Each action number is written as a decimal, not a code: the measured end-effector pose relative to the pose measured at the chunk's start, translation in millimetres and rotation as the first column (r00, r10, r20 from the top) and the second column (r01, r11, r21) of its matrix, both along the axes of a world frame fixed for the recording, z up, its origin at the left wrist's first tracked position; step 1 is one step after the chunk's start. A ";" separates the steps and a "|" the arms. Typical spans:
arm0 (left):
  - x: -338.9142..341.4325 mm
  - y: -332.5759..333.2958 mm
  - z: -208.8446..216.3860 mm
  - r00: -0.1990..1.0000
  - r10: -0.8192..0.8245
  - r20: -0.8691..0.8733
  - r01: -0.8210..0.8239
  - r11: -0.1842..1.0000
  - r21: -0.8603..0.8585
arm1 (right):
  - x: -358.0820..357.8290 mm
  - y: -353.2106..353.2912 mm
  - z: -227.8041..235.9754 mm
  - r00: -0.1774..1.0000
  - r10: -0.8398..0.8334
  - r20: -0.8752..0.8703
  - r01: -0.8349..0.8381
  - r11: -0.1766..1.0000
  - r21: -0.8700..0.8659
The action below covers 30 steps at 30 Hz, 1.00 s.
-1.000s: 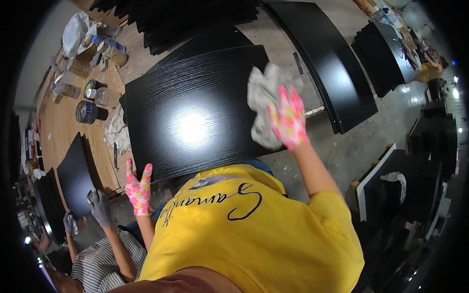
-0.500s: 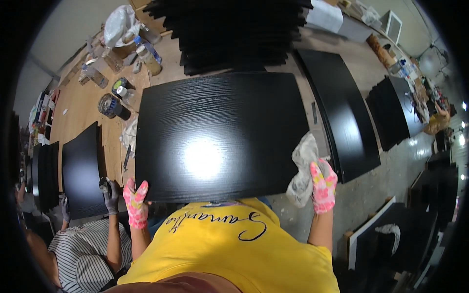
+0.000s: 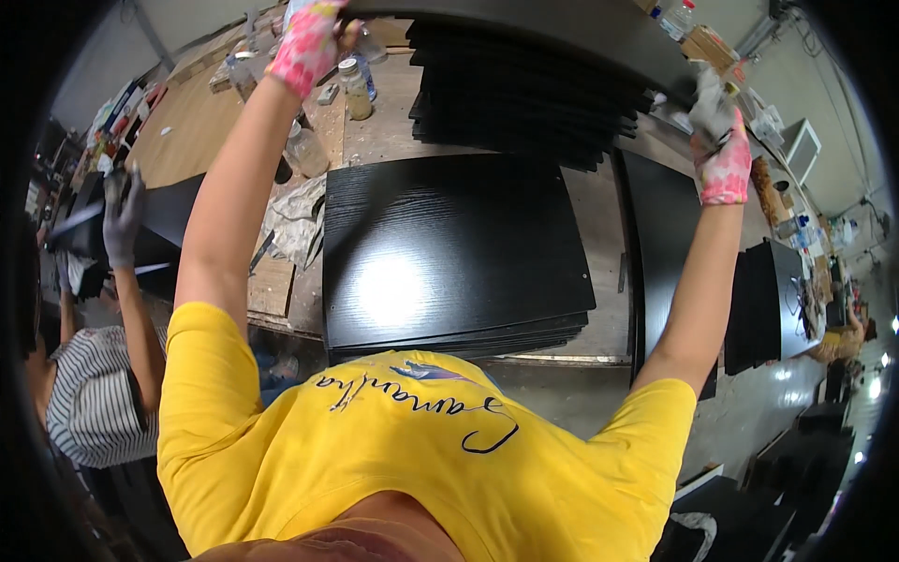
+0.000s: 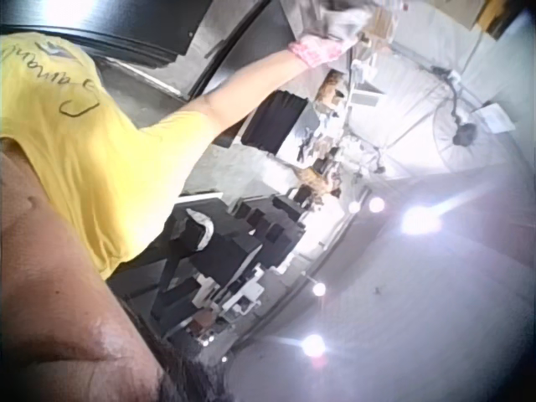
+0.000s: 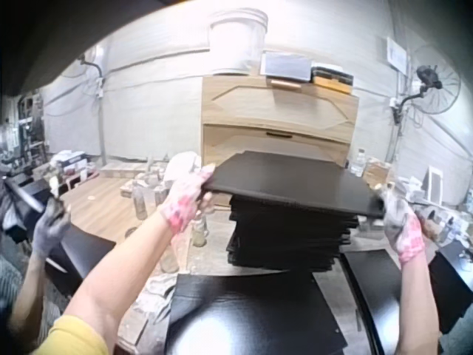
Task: The person is using a rag and a cleaning solution to wipe down black wooden boards on a workbench.
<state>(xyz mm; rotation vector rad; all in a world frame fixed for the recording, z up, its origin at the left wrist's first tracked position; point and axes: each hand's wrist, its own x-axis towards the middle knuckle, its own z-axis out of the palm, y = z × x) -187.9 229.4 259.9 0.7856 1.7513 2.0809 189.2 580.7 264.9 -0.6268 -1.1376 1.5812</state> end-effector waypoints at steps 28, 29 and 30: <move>214.8 -196.2 -251.4 0.969 0.152 -0.196 -0.236 0.801 -0.550 | -249.7 -265.9 -238.2 0.486 -0.305 0.819 -0.870 -0.077 0.487; 215.5 -196.3 -252.1 0.967 0.145 -0.211 -0.240 0.805 -0.542 | -230.8 -208.5 -238.2 0.479 -0.472 0.740 -0.824 0.049 0.564; 213.9 -196.0 -253.6 0.963 0.145 -0.229 -0.249 0.808 -0.535 | -202.4 -171.5 -206.0 0.209 -0.333 0.919 -0.880 0.345 0.325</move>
